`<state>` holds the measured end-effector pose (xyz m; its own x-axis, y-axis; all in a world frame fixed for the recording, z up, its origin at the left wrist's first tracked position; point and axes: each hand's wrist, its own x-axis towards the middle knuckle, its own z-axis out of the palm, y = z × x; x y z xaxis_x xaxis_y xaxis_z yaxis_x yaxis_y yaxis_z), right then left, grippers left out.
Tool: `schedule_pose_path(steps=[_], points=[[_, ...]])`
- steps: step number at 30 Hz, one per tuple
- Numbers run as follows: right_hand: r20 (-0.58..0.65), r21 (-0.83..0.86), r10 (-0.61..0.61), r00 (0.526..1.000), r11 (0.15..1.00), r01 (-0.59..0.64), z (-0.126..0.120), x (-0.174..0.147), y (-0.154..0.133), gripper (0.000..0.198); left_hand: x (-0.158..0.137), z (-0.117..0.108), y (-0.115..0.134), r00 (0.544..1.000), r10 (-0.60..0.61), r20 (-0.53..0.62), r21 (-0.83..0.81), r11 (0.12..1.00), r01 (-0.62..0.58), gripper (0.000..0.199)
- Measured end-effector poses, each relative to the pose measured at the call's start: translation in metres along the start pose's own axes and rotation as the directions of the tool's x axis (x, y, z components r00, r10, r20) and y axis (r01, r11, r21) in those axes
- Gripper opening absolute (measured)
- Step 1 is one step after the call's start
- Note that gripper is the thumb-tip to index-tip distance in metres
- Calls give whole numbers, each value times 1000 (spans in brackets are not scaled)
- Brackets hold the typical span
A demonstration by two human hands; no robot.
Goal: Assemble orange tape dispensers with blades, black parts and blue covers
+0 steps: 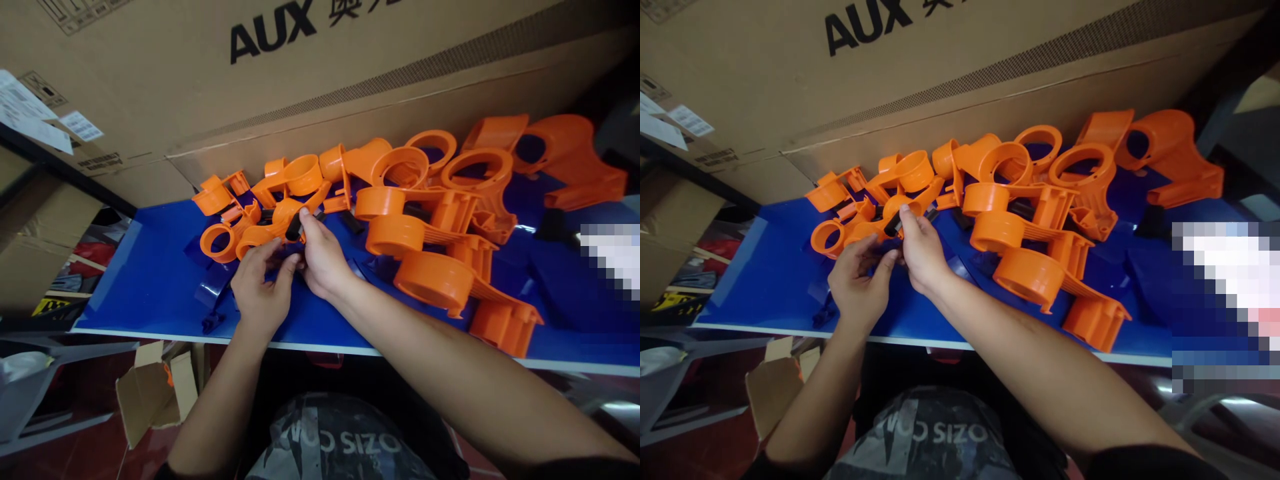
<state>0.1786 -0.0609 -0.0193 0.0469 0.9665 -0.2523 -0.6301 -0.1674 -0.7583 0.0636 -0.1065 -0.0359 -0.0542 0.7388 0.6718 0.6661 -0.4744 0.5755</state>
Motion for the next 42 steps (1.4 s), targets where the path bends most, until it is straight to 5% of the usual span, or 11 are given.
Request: schedule_pose_path(steps=[6, 22, 32, 42], points=[[8, 20, 11, 1000, 1000, -11, 1, -1, -1, 47, 1, -3, 3, 999, 53, -3, -20, 998, -53, 17], [11, 41, 56, 998, 998, -56, 1, -2, -6, 49, -3, -9, -3, 967, 229, -111, 11, 973, -230, 17], [38, 84, 26, 999, 996, -29, -3, 3, -22, 52, 47, -18, -20, 783, 621, -40, -102, 777, -622, 23], [37, 19, 88, 995, 996, -89, -5, 3, -36, 61, 36, -26, -17, 831, 557, 15, -164, 821, -547, 13]])
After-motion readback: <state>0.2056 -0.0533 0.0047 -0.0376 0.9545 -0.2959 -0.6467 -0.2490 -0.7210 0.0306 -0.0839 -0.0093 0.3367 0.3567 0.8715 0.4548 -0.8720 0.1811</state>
